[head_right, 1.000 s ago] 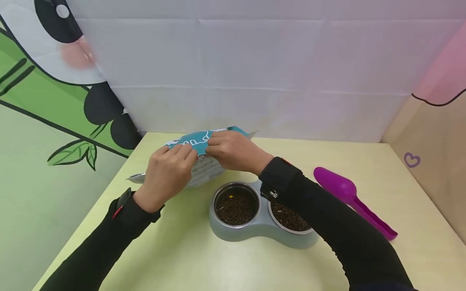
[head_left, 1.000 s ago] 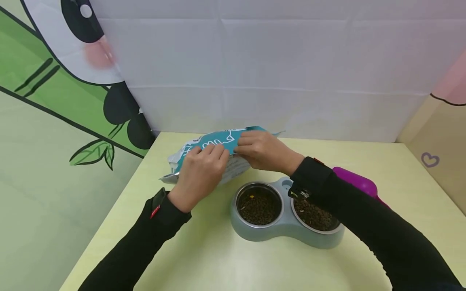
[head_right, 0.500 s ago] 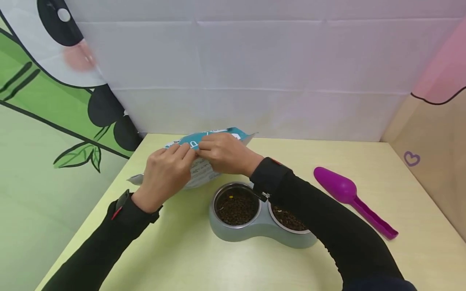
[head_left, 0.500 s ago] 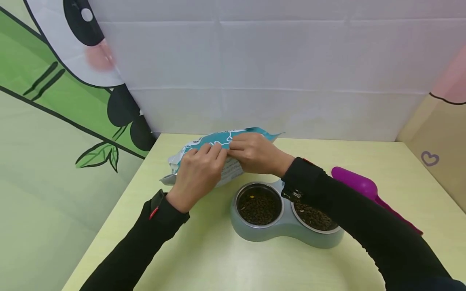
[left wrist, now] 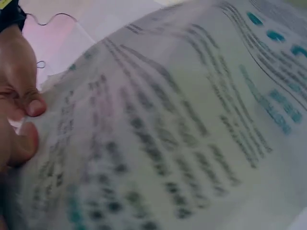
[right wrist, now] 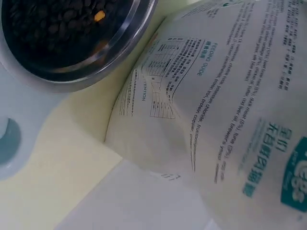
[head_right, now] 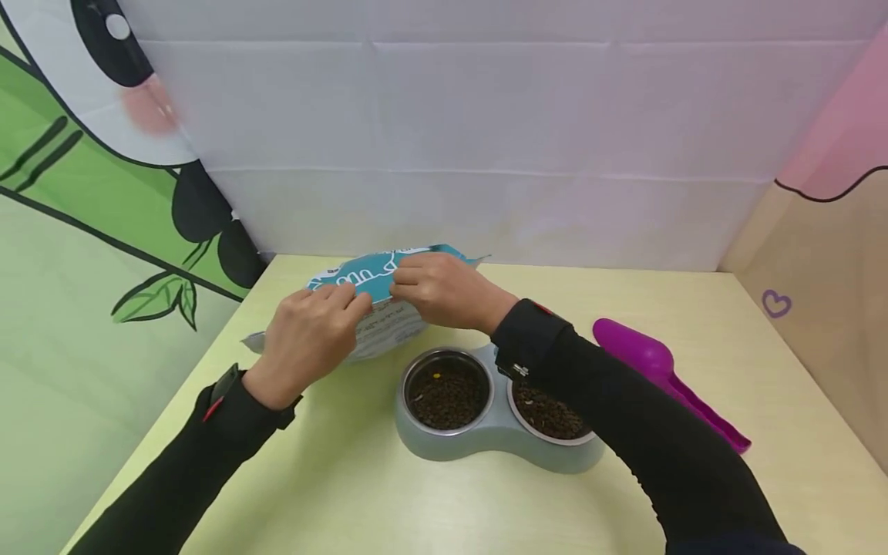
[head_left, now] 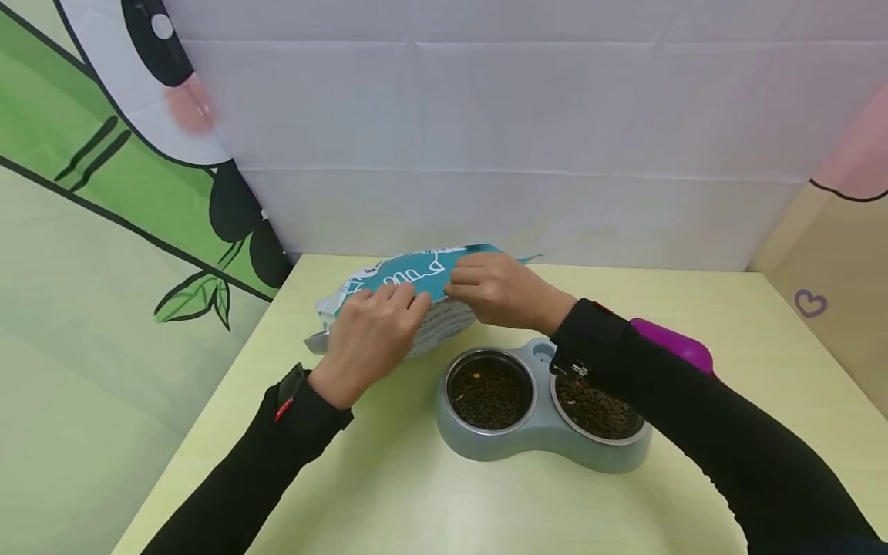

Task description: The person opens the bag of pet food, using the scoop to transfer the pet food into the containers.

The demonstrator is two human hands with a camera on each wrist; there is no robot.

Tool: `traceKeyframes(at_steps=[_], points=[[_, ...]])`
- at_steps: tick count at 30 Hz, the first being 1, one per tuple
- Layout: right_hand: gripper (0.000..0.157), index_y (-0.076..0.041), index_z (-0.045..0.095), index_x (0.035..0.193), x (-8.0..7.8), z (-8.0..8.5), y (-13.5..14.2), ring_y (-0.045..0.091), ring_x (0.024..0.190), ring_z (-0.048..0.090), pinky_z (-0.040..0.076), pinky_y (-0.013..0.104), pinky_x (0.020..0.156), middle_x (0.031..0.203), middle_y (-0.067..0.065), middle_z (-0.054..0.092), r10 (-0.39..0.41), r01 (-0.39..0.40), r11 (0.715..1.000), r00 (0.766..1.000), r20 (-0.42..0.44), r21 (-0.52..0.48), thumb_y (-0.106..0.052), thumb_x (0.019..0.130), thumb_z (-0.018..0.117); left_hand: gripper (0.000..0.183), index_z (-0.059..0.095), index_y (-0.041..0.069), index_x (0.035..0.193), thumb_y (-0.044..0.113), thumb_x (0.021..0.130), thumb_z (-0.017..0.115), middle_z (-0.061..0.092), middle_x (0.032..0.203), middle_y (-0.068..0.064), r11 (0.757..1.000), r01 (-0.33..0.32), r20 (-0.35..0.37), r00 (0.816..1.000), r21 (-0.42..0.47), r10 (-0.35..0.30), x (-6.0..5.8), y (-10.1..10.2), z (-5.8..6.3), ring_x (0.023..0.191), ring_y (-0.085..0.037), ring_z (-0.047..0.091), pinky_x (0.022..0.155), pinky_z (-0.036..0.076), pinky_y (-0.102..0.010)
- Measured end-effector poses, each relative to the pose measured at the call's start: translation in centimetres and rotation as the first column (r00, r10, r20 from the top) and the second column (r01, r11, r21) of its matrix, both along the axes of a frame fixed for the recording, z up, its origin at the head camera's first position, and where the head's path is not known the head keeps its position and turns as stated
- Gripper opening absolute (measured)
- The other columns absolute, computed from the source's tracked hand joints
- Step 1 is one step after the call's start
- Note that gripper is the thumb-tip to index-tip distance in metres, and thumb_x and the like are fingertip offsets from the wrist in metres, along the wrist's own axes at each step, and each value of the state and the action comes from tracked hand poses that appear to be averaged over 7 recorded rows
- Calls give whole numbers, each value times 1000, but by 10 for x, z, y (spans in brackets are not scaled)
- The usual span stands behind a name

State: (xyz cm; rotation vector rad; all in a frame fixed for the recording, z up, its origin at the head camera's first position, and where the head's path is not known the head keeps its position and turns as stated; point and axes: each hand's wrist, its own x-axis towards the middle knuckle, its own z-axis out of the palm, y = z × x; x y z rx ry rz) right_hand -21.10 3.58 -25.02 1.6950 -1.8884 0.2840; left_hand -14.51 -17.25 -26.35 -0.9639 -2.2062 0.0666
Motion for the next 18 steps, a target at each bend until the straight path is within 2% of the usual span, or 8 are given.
traceKeyframes(at_steps=[4, 6, 9, 12, 16, 18], points=[[13, -4, 61, 81, -1, -3, -3, 15, 64, 45, 41, 26, 58, 71, 3, 52, -3, 1, 999, 999, -48, -37, 6, 77, 55, 14, 49, 3, 82, 11, 83, 61, 43, 58, -4, 999, 39, 31, 999, 33, -40, -2, -1, -1, 46, -15, 36, 40, 24, -23], [10, -5, 61, 83, -2, -1, 0, 16, 66, 46, 41, 26, 59, 72, 3, 53, -15, 14, 1000, 998, -67, -16, 3, 79, 57, 15, 50, 3, 83, 13, 83, 62, 46, 59, -5, 999, 30, 43, 999, 40, -31, -1, -3, 1, 46, -15, 36, 40, 25, -23], [11, -7, 60, 92, -5, 4, 8, 16, 71, 47, 42, 27, 62, 77, 2, 55, -30, 33, 998, 998, -51, 54, -5, 81, 62, 20, 49, 4, 86, 21, 87, 59, 49, 62, -6, 1000, -28, 35, 999, 5, 28, 2, -8, 5, 50, -18, 40, 40, 27, -25], [17, -10, 58, 93, -10, 6, 18, 15, 71, 45, 40, 28, 61, 76, 0, 53, -56, 57, 993, 998, -21, 104, -15, 79, 67, 26, 47, 5, 87, 30, 89, 55, 48, 64, -7, 996, -77, 29, 997, -52, 78, 4, -15, 6, 53, -21, 41, 39, 27, -26], [15, -9, 57, 87, -15, 7, 26, 15, 69, 44, 40, 27, 59, 73, -1, 52, -74, 73, 992, 997, 1, 106, -16, 78, 67, 25, 47, 7, 85, 30, 89, 55, 44, 61, -5, 994, -57, 52, 997, -92, 62, 4, -23, 7, 50, -18, 36, 38, 23, -25], [11, -8, 58, 86, -16, 5, 25, 15, 69, 46, 42, 27, 60, 73, 0, 54, -73, 72, 993, 997, 9, 97, -10, 79, 67, 24, 47, 7, 85, 29, 87, 57, 41, 58, -4, 994, -42, 75, 996, -101, 49, 4, -24, 7, 46, -16, 32, 38, 21, -25]])
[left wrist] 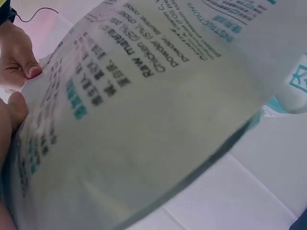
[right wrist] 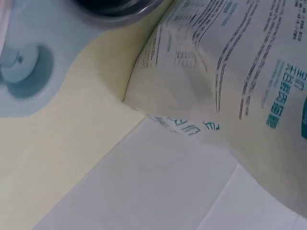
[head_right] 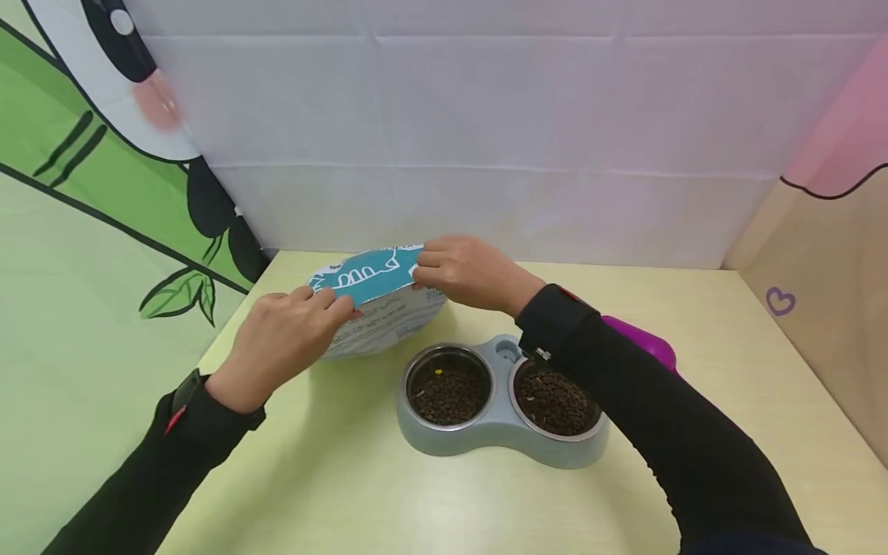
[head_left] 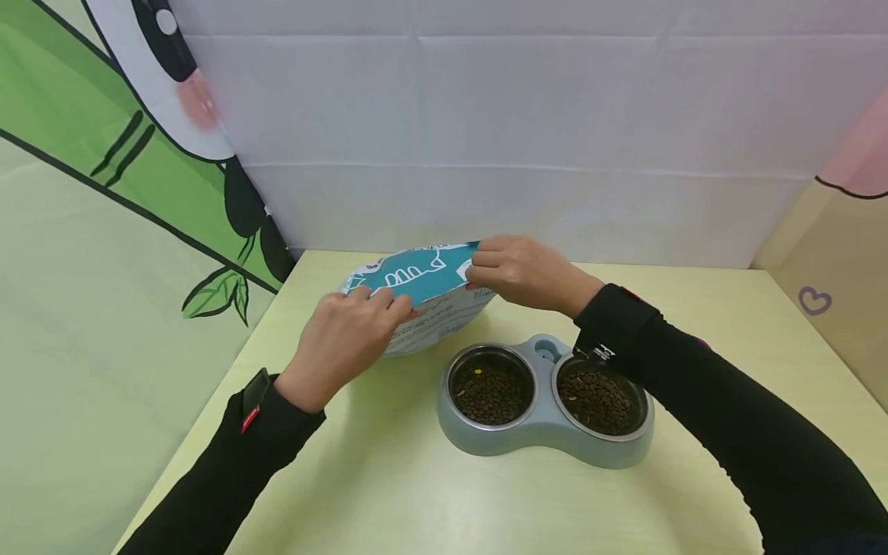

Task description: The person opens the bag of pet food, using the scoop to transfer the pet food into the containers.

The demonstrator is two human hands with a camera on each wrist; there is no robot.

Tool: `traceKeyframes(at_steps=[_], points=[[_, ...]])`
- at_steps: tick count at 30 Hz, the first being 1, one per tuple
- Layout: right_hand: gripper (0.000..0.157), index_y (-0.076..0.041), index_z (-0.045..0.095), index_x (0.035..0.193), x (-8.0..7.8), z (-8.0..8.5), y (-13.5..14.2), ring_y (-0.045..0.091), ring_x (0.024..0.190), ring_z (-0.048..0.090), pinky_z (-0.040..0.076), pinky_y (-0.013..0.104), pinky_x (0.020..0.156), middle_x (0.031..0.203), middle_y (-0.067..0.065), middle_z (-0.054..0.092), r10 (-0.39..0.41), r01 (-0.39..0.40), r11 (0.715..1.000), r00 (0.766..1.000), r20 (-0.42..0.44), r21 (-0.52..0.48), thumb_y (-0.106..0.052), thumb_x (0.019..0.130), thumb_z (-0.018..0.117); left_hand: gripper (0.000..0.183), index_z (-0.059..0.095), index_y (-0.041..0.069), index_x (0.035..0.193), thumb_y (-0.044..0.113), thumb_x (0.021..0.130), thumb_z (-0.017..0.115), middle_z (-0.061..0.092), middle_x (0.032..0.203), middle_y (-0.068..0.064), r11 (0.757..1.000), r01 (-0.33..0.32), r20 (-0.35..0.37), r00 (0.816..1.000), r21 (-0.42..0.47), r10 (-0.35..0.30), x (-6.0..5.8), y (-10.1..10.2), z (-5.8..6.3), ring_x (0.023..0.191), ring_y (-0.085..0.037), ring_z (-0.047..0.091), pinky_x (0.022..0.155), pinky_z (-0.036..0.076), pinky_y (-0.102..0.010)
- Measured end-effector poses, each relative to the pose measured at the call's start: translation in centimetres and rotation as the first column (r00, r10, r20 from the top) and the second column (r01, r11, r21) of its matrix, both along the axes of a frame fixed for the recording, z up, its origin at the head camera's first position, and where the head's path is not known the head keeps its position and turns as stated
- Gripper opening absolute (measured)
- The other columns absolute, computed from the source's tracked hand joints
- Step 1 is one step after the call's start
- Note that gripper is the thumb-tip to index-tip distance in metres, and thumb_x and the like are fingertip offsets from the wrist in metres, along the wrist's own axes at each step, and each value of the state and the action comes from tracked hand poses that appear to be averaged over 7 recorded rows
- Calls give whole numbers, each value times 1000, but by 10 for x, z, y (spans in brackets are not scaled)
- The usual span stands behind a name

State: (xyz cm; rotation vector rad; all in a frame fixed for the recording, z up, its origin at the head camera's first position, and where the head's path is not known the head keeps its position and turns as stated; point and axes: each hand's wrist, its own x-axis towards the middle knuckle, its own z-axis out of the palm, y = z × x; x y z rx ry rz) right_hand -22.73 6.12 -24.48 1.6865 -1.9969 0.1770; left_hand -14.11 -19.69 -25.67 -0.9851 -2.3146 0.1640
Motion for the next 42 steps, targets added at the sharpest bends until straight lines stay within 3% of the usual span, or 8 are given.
traceKeyframes(at_steps=[6, 12, 17, 21, 24, 28, 36, 42], points=[[10, -6, 57, 82, 0, -4, -6, 15, 68, 49, 45, 27, 60, 74, 4, 57, 5, -6, 1000, 1000, -21, -15, 1, 77, 62, 25, 47, 7, 87, 26, 83, 62, 35, 49, -1, 1000, 12, 104, 994, 18, -14, -2, 0, -2, 39, -12, 24, 38, 19, -24], [16, -8, 55, 90, -4, 0, 4, 16, 68, 45, 43, 27, 59, 75, 2, 55, 13, -9, 998, 998, -62, 61, -11, 80, 66, 25, 45, 7, 89, 26, 85, 60, 38, 51, -1, 1000, -5, 128, 992, 2, 5, 0, -3, 1, 40, -13, 25, 38, 18, -25], [19, -10, 53, 90, -12, 4, 21, 17, 67, 38, 36, 30, 57, 72, 1, 48, -46, 59, 989, 994, -94, 133, -19, 80, 66, 28, 42, 7, 77, 28, 87, 58, 32, 51, 0, 1000, -27, 120, 992, -7, 27, 6, -14, 6, 41, -13, 23, 39, 14, -26], [15, -9, 55, 88, -14, 4, 29, 18, 67, 41, 38, 30, 59, 73, 2, 52, -75, 88, 987, 993, -94, 134, -12, 79, 66, 29, 41, 6, 74, 24, 84, 62, 31, 50, 0, 1000, 24, 123, 992, -7, -23, 7, -24, 6, 41, -12, 22, 41, 14, -26], [10, -6, 54, 84, -13, 0, 28, 18, 65, 42, 39, 30, 58, 71, 3, 53, -68, 78, 991, 993, -96, 111, -8, 81, 63, 25, 43, 5, 78, 20, 83, 63, 38, 50, -1, 997, 73, 162, 984, -10, -71, 7, -26, 4, 42, -10, 24, 42, 15, -25], [13, -5, 49, 78, -14, -6, 29, 17, 62, 38, 36, 30, 55, 66, 3, 49, -49, 57, 996, 992, -112, 74, -7, 82, 61, 24, 43, 5, 79, 19, 83, 63, 42, 51, -2, 996, 94, 207, 974, -9, -90, 7, -25, 3, 42, -9, 26, 42, 15, -24], [20, -6, 51, 92, -12, 1, 42, 19, 67, 39, 35, 31, 58, 74, 4, 50, -21, 45, 989, 985, -171, 139, -11, 80, 65, 26, 41, 8, 77, 22, 84, 62, 31, 48, 4, 997, 82, 193, 978, 15, -83, 9, -27, 7, 40, -8, 21, 41, 13, -25], [19, -9, 57, 93, 4, 5, 13, 17, 68, 43, 34, 30, 57, 73, 1, 51, -44, 59, 993, 989, -145, 104, -25, 83, 63, 30, 44, 10, 70, 31, 85, 58, 36, 51, 0, 999, -4, 100, 995, -37, 7, 9, -9, 16, 45, -15, 30, 37, 20, -26]])
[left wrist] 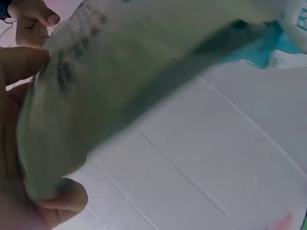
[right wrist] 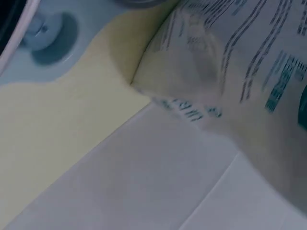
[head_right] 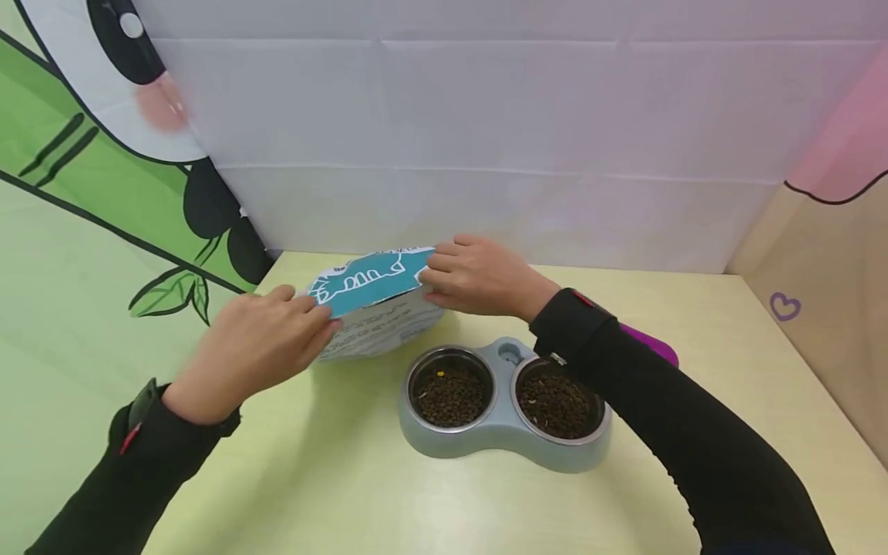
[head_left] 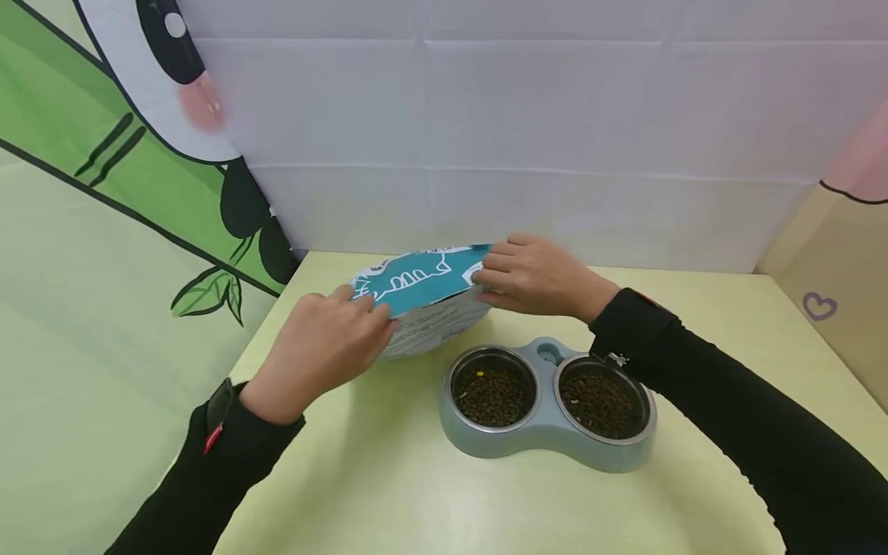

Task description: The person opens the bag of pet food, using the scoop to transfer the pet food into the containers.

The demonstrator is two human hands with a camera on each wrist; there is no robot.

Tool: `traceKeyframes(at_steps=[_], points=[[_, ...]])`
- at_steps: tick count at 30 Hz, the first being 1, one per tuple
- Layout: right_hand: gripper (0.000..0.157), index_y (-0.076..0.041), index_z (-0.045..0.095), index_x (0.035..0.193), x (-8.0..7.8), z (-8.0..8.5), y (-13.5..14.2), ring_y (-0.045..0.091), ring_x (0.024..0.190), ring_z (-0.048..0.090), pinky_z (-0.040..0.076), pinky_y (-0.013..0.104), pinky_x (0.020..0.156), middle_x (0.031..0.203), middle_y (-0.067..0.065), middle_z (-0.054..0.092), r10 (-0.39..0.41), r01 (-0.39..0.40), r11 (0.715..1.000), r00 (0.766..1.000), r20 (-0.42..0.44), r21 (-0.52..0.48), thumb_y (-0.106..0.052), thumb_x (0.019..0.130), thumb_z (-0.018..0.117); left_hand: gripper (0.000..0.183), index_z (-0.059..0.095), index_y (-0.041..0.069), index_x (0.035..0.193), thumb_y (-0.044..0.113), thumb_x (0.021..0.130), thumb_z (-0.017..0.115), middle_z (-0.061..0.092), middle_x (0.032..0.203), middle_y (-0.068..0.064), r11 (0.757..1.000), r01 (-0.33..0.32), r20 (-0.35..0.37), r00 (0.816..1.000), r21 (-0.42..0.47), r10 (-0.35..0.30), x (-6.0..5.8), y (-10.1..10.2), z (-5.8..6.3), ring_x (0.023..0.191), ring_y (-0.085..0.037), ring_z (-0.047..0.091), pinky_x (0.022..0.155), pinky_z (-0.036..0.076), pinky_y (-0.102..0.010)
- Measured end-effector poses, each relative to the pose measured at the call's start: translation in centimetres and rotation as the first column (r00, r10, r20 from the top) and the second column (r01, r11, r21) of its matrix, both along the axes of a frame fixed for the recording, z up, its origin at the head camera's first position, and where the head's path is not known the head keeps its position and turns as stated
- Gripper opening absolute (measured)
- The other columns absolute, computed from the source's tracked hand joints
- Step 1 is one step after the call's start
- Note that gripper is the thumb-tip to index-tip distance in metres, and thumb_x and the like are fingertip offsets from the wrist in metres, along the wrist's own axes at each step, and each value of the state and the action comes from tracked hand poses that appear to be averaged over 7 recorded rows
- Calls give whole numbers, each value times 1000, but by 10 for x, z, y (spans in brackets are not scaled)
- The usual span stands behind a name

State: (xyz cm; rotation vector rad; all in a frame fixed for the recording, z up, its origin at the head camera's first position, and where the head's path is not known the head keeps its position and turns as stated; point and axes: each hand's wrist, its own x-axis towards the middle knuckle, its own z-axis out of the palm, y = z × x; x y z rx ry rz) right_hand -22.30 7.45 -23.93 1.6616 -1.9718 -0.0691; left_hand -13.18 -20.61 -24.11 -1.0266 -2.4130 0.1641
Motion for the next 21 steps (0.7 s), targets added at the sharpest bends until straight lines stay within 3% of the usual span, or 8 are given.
traceKeyframes(at_steps=[3, 6, 11, 14, 18, 21], points=[[19, -11, 57, 91, 10, 1, -20, 16, 69, 43, 36, 29, 59, 74, 0, 50, 31, -31, 1000, 1000, -4, 7, -27, 83, 63, 32, 44, 8, 73, 34, 87, 57, 40, 57, -1, 999, 21, -60, 998, -37, -23, -4, 19, 1, 49, -16, 33, 38, 23, -25], [6, -10, 54, 83, 15, -2, -32, 16, 66, 38, 35, 28, 60, 71, 0, 44, 69, -69, 998, 997, 18, -11, -12, 84, 59, 23, 44, 6, 77, 23, 89, 55, 36, 59, -1, 996, 50, -85, 995, -68, -56, -8, 32, -3, 48, -14, 28, 41, 19, -25], [18, -10, 47, 71, 18, -9, -41, 16, 63, 31, 32, 29, 59, 66, 1, 36, 127, -123, 988, 991, 42, -95, 7, 74, 43, 11, 42, 6, 79, 2, 86, 51, 27, 56, 0, 993, 84, -62, 994, -79, -89, -10, 34, -6, 46, -12, 23, 44, 14, -25], [18, -9, 48, 70, 20, -9, -42, 16, 62, 32, 34, 29, 59, 66, 1, 37, 130, -129, 986, 992, -1, -101, 7, 74, 42, 14, 41, 7, 76, 2, 86, 48, 23, 54, 1, 992, 107, -51, 993, -70, -110, -12, 34, -5, 45, -11, 22, 46, 13, -25], [10, -8, 54, 75, 24, -6, -43, 16, 62, 37, 37, 28, 59, 67, 1, 44, 105, -107, 991, 994, -39, -81, -2, 83, 52, 18, 39, 9, 71, -1, 84, 45, 22, 52, 2, 992, 122, -66, 990, -35, -124, -13, 34, -5, 44, -10, 21, 46, 12, -25], [10, -7, 56, 76, 28, -5, -47, 16, 63, 40, 40, 27, 61, 68, 2, 46, 99, -101, 991, 995, -29, -87, -4, 85, 53, 18, 40, 10, 70, -1, 84, 45, 22, 51, 2, 992, 129, -72, 989, -16, -130, -13, 34, -5, 44, -10, 21, 45, 13, -25]])
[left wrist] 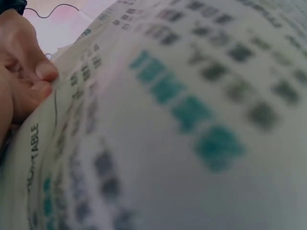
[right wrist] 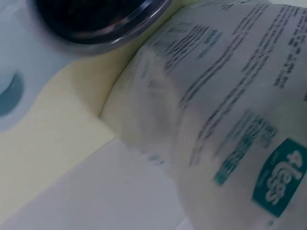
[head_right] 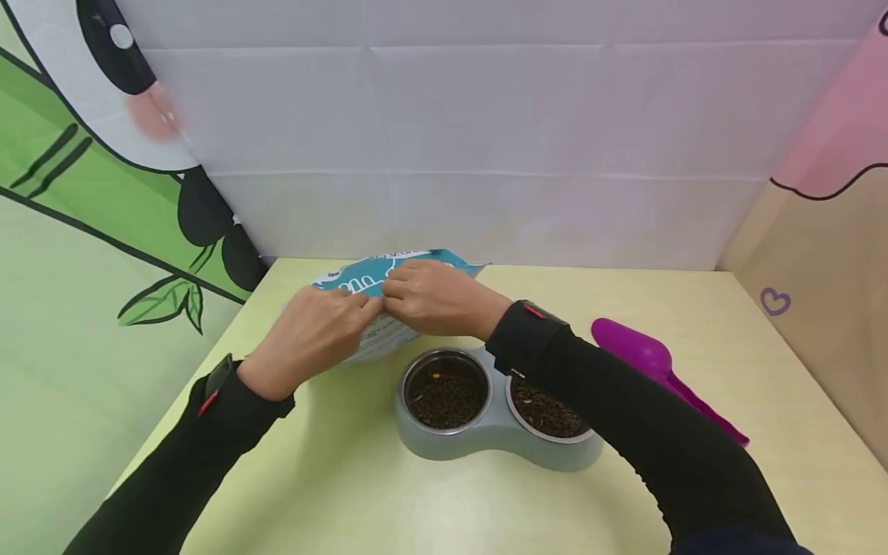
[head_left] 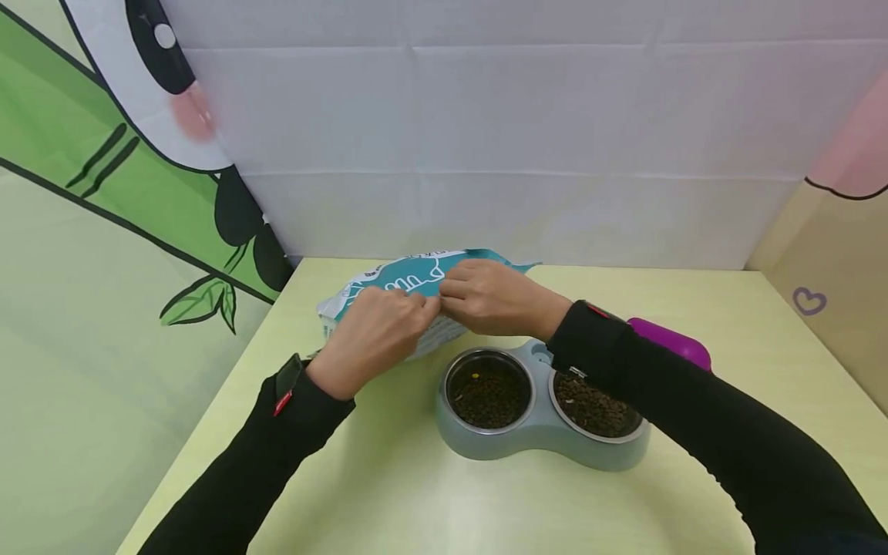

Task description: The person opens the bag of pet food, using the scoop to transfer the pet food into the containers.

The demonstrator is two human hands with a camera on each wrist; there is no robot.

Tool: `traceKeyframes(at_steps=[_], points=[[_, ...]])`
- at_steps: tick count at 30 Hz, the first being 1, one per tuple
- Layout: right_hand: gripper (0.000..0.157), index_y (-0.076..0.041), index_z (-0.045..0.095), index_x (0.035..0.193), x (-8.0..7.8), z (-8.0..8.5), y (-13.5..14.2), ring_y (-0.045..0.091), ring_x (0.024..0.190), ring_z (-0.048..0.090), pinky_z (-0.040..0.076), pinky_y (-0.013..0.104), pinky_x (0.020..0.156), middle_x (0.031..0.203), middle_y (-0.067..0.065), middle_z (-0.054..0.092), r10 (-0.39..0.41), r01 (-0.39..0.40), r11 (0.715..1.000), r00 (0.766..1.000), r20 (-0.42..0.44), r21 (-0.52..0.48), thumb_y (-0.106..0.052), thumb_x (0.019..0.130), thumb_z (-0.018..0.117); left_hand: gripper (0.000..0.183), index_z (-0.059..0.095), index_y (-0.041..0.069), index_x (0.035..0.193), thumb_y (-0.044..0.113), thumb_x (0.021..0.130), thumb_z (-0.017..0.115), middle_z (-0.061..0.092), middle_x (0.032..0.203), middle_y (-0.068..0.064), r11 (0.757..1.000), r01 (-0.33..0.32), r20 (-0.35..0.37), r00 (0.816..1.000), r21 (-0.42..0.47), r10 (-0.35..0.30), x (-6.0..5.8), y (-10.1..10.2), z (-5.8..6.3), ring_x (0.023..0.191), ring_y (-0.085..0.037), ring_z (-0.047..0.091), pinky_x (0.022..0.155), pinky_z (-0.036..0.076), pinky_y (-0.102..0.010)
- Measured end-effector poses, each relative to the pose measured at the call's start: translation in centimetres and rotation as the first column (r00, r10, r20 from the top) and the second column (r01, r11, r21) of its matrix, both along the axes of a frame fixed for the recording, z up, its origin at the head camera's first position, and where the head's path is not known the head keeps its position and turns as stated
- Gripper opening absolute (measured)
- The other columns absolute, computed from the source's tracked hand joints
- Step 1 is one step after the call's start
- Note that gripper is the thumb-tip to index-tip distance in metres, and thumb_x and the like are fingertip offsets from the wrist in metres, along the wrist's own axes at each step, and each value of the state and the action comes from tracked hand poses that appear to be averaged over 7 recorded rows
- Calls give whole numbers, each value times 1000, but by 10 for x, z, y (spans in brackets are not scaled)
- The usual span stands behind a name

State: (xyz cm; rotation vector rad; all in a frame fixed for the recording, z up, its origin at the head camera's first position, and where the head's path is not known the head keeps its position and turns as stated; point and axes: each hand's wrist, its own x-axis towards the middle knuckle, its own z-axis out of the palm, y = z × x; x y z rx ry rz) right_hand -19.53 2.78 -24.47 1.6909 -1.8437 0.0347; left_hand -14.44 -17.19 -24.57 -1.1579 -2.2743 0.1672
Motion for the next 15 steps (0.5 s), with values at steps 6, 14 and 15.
traceKeyframes(at_steps=[6, 14, 15], points=[[13, -4, 57, 73, 0, -3, -3, 17, 65, 46, 45, 27, 67, 68, 4, 49, 28, -28, 999, 1000, -8, -32, 3, 80, 48, 18, 41, 9, 70, -1, 84, 46, 23, 51, 3, 1000, 14, 11, 1000, 21, -14, 0, 3, -1, 43, -10, 22, 43, 14, -24], [14, -8, 62, 93, -1, 6, 4, 15, 72, 48, 41, 29, 68, 77, 0, 56, -68, 66, 998, 994, 87, 16, -20, 85, 60, 6, 49, 6, 82, 7, 87, 51, 41, 56, -1, 999, -50, 5, 999, 15, 50, 1, 0, 3, 47, -14, 29, 41, 19, -25], [20, -9, 62, 97, 0, 8, 6, 16, 75, 49, 41, 30, 71, 80, -1, 58, -102, 99, 995, 987, 123, 32, -25, 84, 61, 8, 49, 6, 80, 9, 88, 52, 41, 57, -1, 998, -63, -10, 998, 9, 63, 2, 0, 3, 49, -15, 31, 41, 20, -25]])
